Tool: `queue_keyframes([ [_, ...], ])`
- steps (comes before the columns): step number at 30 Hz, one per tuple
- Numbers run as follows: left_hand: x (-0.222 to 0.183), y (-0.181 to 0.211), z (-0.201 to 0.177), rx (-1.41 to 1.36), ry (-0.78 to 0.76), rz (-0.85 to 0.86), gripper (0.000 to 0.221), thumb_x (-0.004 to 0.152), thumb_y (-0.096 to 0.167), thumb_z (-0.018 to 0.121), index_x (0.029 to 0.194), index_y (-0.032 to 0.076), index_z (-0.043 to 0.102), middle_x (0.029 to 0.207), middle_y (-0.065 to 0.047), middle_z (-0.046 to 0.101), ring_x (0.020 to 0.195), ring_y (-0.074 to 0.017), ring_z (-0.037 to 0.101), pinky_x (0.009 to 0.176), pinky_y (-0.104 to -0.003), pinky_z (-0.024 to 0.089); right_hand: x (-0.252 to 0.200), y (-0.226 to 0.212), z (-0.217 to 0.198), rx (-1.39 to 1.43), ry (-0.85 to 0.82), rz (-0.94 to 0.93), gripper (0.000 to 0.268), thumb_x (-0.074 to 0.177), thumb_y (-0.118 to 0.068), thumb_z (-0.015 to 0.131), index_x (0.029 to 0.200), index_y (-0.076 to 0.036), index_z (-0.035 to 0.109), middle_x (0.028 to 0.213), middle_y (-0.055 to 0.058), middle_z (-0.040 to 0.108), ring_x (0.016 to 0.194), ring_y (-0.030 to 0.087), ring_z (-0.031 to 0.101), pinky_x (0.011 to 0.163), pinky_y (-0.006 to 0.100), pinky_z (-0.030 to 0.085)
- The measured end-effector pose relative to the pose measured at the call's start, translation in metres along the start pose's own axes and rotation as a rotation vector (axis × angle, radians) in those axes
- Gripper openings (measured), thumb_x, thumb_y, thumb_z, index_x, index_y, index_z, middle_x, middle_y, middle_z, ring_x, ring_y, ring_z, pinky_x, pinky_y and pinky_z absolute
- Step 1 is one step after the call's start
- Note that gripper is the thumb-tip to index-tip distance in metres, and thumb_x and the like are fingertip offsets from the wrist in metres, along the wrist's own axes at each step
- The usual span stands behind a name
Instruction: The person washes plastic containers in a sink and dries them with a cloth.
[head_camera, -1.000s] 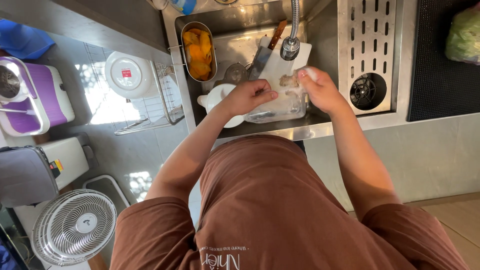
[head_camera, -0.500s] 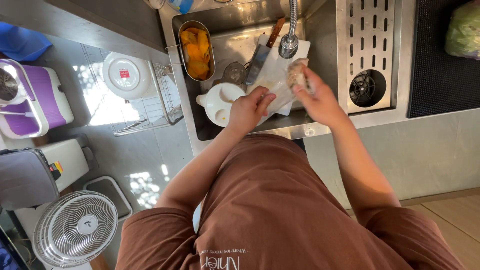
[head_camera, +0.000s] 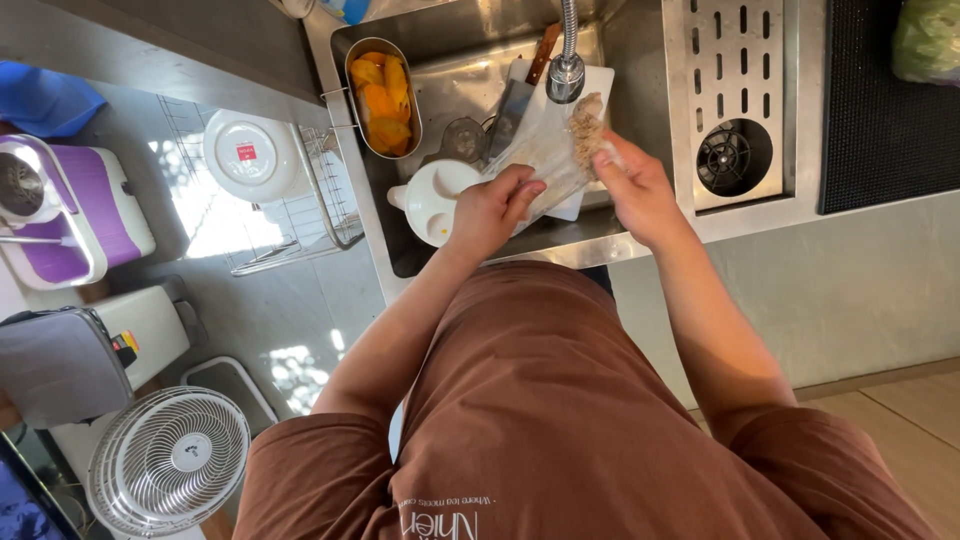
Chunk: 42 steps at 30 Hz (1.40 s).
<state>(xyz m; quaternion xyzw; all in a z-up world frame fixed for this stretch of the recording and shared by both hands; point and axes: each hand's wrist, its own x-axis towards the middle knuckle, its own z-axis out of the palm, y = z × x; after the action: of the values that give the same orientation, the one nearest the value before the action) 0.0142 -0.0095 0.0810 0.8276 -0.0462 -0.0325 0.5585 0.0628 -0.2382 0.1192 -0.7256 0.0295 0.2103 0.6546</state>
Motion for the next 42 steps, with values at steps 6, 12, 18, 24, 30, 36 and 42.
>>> queue_keyframes([
  [6,-0.001,0.002,0.007,0.232,0.110,0.325,0.020,0.096,0.029,0.076,0.105,0.013,0.067,0.071,-0.007,0.069,0.061,-0.0279,0.067,0.055,-0.040,0.050,0.009,0.044,0.014,0.260,0.144,-0.009,0.033,0.099,0.003,0.068,0.132,0.001,0.067,0.118,0.007,0.072,0.104,0.011,0.067,0.091,0.025,0.055],
  [12,-0.006,-0.010,0.004,0.267,0.120,0.305,0.020,0.094,0.026,0.079,0.103,0.012,0.069,0.069,-0.008,0.067,0.060,-0.0298,0.067,0.054,-0.040,0.050,0.013,0.045,0.037,0.384,0.215,-0.004,0.035,0.093,0.008,0.066,0.127,0.002,0.066,0.107,0.004,0.070,0.088,0.008,0.063,0.072,0.022,0.050],
  [18,-0.017,-0.026,0.011,0.204,0.172,0.170,0.020,0.098,0.027,0.075,0.107,0.011,0.067,0.074,-0.010,0.070,0.066,-0.0303,0.070,0.057,-0.041,0.052,0.019,0.040,0.046,0.496,0.308,0.030,0.036,0.092,0.007,0.063,0.127,0.001,0.067,0.104,0.005,0.071,0.074,0.006,0.055,0.060,0.021,0.041],
  [24,-0.012,-0.012,0.004,0.104,0.068,0.050,0.036,0.100,0.028,0.070,0.131,0.013,0.057,0.086,-0.013,0.074,0.078,-0.0350,0.073,0.062,-0.042,0.055,0.012,0.023,0.038,0.487,0.176,0.016,0.033,0.098,0.005,0.064,0.129,-0.002,0.065,0.109,0.004,0.068,0.082,0.006,0.057,0.067,0.021,0.044],
  [30,-0.005,-0.002,0.008,-0.186,-0.054,0.028,0.038,0.104,0.022,0.066,0.136,0.012,0.049,0.101,-0.020,0.073,0.093,-0.0410,0.074,0.075,-0.044,0.057,0.008,0.003,0.054,0.161,0.192,-0.090,0.035,0.092,0.002,0.070,0.126,-0.001,0.066,0.116,0.005,0.070,0.104,0.011,0.065,0.092,0.026,0.054],
  [36,-0.004,-0.010,0.012,-0.171,-0.125,-0.083,0.034,0.106,0.018,0.061,0.137,0.013,0.047,0.104,-0.019,0.076,0.099,-0.0401,0.073,0.078,-0.044,0.056,-0.001,-0.003,0.062,-0.196,0.237,-0.288,0.036,0.091,0.003,0.069,0.126,-0.001,0.064,0.118,0.008,0.071,0.111,0.014,0.065,0.099,0.028,0.051],
  [42,0.000,-0.007,0.015,-0.269,-0.081,-0.002,0.035,0.107,0.012,0.059,0.139,0.009,0.045,0.111,-0.017,0.076,0.106,-0.0360,0.076,0.084,-0.043,0.059,0.002,0.004,0.054,-0.109,0.192,-0.272,0.039,0.091,0.004,0.069,0.129,-0.002,0.062,0.129,0.011,0.067,0.122,0.015,0.063,0.107,0.030,0.050],
])
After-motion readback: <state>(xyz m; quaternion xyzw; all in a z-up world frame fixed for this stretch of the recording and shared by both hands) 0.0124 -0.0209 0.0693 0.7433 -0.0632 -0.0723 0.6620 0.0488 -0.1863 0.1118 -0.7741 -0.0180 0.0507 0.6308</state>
